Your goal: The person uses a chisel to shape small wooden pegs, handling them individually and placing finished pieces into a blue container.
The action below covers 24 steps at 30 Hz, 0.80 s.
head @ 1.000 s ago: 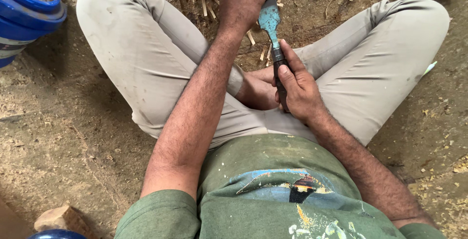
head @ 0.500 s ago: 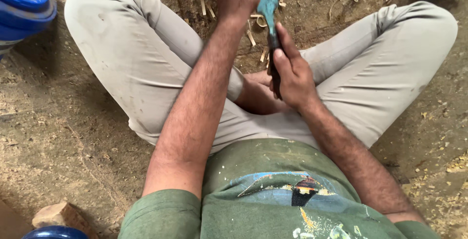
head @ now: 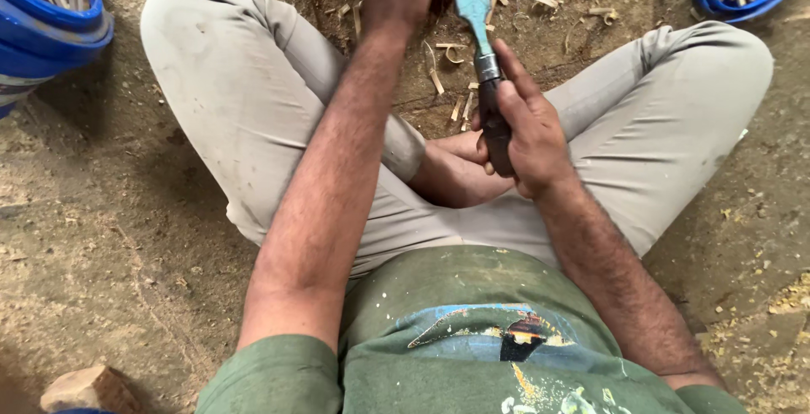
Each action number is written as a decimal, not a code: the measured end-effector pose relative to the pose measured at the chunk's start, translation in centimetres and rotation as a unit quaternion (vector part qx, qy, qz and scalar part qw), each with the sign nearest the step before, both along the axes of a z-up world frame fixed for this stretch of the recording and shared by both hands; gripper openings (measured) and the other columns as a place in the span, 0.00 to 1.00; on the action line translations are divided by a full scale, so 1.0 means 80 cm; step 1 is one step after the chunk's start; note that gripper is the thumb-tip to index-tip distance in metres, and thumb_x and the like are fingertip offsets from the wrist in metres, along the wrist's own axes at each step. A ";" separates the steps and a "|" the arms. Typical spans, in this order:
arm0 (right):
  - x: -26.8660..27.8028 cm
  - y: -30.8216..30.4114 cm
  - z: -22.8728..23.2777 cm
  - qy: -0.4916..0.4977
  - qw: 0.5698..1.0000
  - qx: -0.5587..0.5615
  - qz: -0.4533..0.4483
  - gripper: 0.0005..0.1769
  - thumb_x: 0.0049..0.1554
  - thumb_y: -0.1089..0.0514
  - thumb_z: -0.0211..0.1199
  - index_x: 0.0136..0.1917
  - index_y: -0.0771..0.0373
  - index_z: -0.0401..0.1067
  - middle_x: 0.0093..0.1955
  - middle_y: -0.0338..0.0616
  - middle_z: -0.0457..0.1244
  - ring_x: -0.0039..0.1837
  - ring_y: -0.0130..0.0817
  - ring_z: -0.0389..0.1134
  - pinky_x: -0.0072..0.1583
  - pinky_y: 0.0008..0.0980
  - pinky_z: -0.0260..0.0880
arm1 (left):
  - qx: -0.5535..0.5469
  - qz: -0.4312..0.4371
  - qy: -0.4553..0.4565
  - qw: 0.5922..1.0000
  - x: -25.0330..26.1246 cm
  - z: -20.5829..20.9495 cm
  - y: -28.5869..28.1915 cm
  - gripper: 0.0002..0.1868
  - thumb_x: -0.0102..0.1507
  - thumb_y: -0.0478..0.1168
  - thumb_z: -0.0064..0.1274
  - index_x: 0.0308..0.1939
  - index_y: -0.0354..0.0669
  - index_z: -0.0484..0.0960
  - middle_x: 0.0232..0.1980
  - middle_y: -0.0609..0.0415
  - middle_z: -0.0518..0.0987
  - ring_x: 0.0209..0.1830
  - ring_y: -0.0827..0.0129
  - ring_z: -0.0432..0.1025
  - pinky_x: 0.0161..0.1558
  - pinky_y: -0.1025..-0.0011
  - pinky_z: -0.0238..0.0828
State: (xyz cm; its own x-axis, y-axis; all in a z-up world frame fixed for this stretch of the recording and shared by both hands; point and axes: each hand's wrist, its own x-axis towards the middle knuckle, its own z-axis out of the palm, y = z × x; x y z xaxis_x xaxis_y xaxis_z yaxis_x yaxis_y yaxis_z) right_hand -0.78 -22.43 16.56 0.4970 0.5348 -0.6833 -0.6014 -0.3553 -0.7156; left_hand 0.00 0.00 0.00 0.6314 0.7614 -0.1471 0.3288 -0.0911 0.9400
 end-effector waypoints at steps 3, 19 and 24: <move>-0.009 -0.009 0.006 0.038 0.982 0.143 -0.117 0.30 0.75 0.52 0.44 0.87 0.40 0.46 0.50 0.50 0.64 0.38 0.31 0.67 0.38 0.29 0.74 | -0.003 0.028 -0.015 0.999 -0.012 -0.002 0.005 0.44 0.67 0.68 0.57 0.67 0.34 0.62 0.61 0.41 0.70 0.60 0.57 0.71 0.55 0.56 0.79; -0.049 -0.044 0.003 -0.095 0.994 -0.006 0.050 0.31 0.72 0.55 0.48 0.85 0.44 0.50 0.39 0.36 0.58 0.32 0.22 0.59 0.34 0.24 0.65 | 0.034 -0.066 0.042 0.996 -0.023 -0.001 -0.055 0.66 0.57 0.71 0.69 0.75 0.33 0.44 0.66 0.33 0.60 0.69 0.46 0.64 0.61 0.49 0.77; -0.046 -0.033 0.002 -0.080 0.993 -0.048 0.067 0.31 0.71 0.54 0.47 0.85 0.42 0.49 0.39 0.34 0.58 0.32 0.22 0.59 0.33 0.25 0.66 | 0.000 -0.064 0.109 0.992 -0.019 0.018 -0.055 0.69 0.52 0.71 0.68 0.76 0.34 0.43 0.65 0.34 0.60 0.67 0.48 0.65 0.55 0.51 0.80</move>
